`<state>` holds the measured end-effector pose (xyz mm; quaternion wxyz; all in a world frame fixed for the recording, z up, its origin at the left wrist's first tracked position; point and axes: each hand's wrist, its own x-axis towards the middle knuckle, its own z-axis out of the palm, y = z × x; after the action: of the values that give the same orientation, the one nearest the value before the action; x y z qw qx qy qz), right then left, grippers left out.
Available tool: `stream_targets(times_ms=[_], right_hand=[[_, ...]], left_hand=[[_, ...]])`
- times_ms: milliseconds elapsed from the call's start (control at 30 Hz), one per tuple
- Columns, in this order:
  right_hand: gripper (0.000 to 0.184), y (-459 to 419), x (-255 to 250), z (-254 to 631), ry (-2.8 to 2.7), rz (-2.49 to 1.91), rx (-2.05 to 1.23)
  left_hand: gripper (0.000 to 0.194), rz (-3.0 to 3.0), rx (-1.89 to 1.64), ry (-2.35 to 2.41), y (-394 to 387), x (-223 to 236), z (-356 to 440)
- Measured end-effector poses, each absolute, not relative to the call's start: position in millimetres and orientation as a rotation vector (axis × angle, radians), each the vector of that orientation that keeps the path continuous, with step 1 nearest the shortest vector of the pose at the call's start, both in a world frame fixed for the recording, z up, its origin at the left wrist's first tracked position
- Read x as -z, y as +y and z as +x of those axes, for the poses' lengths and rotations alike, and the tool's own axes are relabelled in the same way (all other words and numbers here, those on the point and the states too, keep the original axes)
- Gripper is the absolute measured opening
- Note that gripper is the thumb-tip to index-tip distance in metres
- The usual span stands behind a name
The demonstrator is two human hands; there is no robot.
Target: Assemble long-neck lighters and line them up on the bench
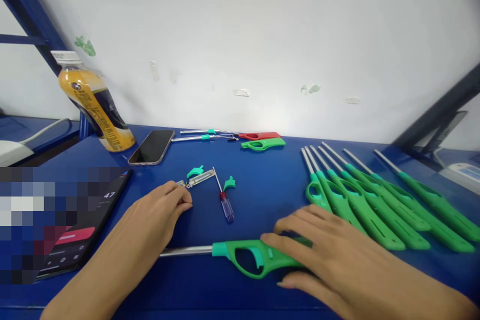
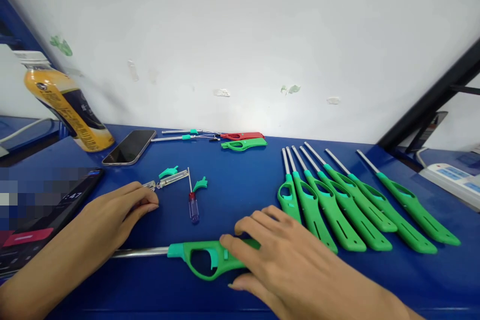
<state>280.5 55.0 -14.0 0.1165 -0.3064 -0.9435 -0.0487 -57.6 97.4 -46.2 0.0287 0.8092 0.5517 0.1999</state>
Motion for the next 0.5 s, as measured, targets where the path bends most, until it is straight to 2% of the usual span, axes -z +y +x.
stream_targets(times_ms=[133,233,367,500], right_hand=[[0.046,47.9,29.6,280.6,-2.743,-0.813,0.346],[0.046,49.9,23.4,281.4,-2.77,-0.72,0.35],[0.034,61.2,8.2,278.3,-2.883,-0.739,0.06],[0.053,73.7,5.9,273.1,-2.949,-0.936,-0.179]], left_hand=[[0.032,2.512,-0.651,1.728,94.6,47.8,-58.2],[0.03,2.51,-0.741,1.8,89.1,40.0,-61.0],[0.024,2.503,-0.933,1.89,69.0,26.0,-59.3],[0.018,2.509,-1.148,1.837,45.0,24.3,-48.3]])
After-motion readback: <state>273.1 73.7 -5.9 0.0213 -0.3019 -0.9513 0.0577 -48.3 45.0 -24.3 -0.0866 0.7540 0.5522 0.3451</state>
